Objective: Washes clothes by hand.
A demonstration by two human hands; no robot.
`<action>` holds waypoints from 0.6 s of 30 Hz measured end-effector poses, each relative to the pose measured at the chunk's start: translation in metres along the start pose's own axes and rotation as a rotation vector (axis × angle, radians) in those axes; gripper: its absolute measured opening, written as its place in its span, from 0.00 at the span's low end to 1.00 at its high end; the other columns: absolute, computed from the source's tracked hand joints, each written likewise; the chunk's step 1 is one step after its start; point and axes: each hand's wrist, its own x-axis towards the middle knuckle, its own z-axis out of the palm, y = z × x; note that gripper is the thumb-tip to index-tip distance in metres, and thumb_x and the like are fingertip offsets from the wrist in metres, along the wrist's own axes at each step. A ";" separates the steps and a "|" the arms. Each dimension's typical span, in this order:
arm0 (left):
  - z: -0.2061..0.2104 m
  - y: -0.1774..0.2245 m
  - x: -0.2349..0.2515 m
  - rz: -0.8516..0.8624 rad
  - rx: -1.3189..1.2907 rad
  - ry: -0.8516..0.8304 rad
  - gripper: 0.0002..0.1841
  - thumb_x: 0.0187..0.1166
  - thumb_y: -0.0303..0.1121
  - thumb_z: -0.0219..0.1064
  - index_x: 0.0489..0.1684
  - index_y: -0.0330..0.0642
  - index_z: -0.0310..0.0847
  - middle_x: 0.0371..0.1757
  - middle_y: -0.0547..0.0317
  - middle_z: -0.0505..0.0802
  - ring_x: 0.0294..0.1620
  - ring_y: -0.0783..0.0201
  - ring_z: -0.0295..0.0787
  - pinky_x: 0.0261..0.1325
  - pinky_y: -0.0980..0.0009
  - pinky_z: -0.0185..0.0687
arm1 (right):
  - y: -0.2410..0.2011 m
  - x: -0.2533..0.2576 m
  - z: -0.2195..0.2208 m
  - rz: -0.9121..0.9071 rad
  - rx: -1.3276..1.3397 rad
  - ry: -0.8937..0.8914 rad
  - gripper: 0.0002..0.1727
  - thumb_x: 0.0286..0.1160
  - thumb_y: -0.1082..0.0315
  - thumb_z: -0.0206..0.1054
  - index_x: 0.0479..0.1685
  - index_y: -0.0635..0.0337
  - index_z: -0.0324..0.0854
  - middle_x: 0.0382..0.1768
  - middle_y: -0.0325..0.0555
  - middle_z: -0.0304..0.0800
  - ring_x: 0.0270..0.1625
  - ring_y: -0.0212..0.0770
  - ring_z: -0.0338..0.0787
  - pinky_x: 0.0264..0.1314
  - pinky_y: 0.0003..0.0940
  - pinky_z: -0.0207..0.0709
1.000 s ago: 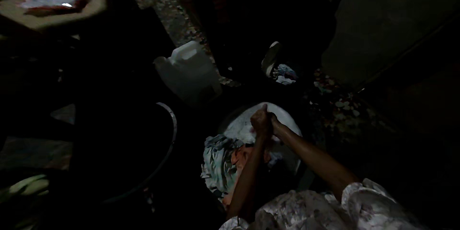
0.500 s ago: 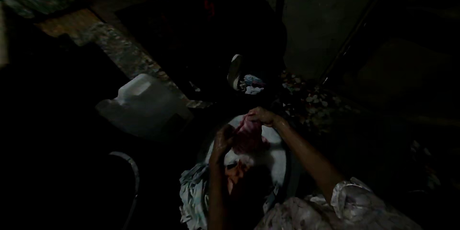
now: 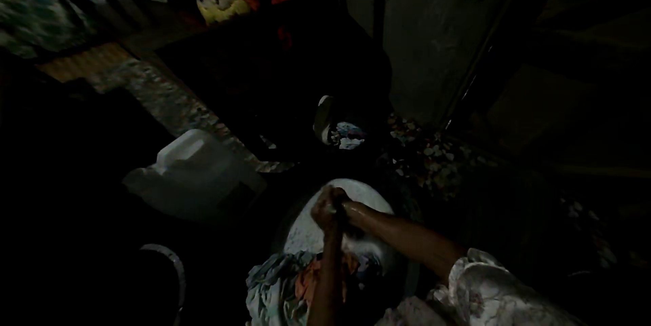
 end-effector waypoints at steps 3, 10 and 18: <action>-0.030 -0.018 0.020 0.043 0.288 -0.036 0.18 0.87 0.24 0.54 0.65 0.16 0.79 0.53 0.19 0.89 0.59 0.31 0.88 0.69 0.38 0.73 | 0.009 0.017 0.015 -0.007 0.025 -0.046 0.24 0.95 0.58 0.47 0.66 0.70 0.77 0.59 0.62 0.83 0.58 0.50 0.84 0.61 0.47 0.78; -0.001 0.017 0.000 0.049 -0.124 0.036 0.20 0.87 0.31 0.57 0.26 0.24 0.84 0.21 0.57 0.86 0.25 0.74 0.82 0.37 0.73 0.80 | -0.016 -0.032 -0.015 -0.146 0.017 -0.026 0.22 0.96 0.63 0.46 0.77 0.66 0.70 0.62 0.52 0.83 0.57 0.33 0.83 0.63 0.29 0.76; -0.050 -0.015 0.052 -0.065 -0.151 -0.297 0.17 0.90 0.33 0.52 0.42 0.25 0.80 0.31 0.58 0.85 0.31 0.75 0.82 0.42 0.74 0.82 | -0.012 0.028 -0.025 -0.325 -0.565 -0.214 0.34 0.68 0.65 0.78 0.75 0.69 0.74 0.66 0.69 0.83 0.69 0.62 0.83 0.73 0.61 0.73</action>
